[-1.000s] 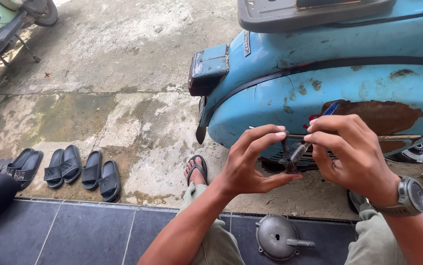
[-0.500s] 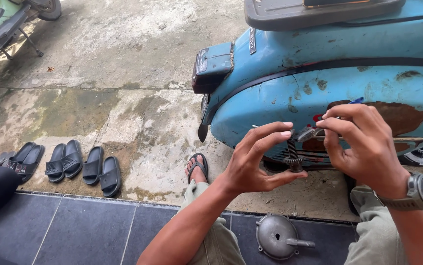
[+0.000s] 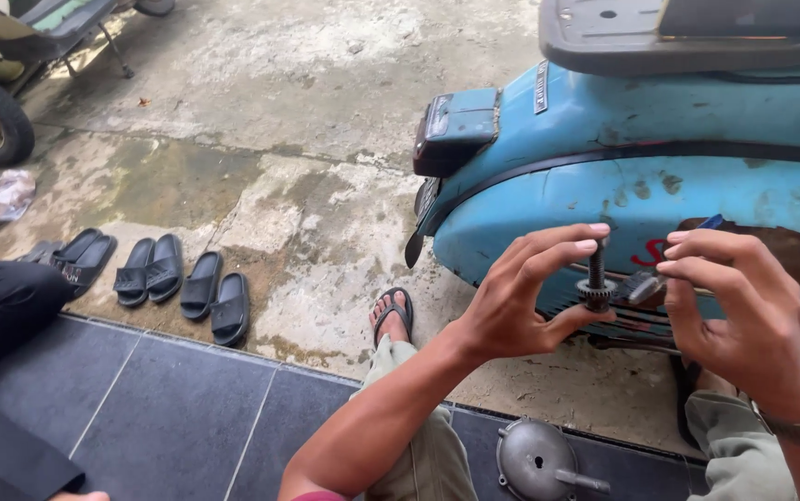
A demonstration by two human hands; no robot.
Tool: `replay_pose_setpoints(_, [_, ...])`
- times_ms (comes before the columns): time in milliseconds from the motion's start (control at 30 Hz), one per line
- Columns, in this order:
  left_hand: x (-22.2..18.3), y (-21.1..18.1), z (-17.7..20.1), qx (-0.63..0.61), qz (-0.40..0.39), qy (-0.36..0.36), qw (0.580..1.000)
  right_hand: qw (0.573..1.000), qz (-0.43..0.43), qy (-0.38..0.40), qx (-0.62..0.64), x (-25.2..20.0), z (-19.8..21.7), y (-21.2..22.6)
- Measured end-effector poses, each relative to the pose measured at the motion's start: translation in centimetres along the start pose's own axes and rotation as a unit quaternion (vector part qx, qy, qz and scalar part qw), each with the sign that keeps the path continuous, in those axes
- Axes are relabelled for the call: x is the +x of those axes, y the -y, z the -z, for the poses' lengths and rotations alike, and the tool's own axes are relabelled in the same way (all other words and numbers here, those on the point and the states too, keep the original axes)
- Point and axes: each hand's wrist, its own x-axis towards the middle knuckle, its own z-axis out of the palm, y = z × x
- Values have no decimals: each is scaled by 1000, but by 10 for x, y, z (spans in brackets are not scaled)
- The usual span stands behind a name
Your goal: Assembling a small gear mechanism, likely a speedometer drive, by fitting a spring and gear onto a shaft.
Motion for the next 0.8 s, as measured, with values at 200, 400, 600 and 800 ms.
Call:
replay_pose_setpoints(200, [1,-7,25,-31,1,-28,999,996,-65,18,55,18,11,20])
replay_pose_setpoints(400, [-25,3,12,-16,8,118,993,996,-61,1,59,2,-7,3])
replay_pose_setpoints(600, [-12,-1,21,3,-4,80,997,995,-68,34,62,-6,-2,8])
replay_pose_setpoints(800, [-17,12,16,18,5,42,999,840,-394,94,361,-114,-27,-129])
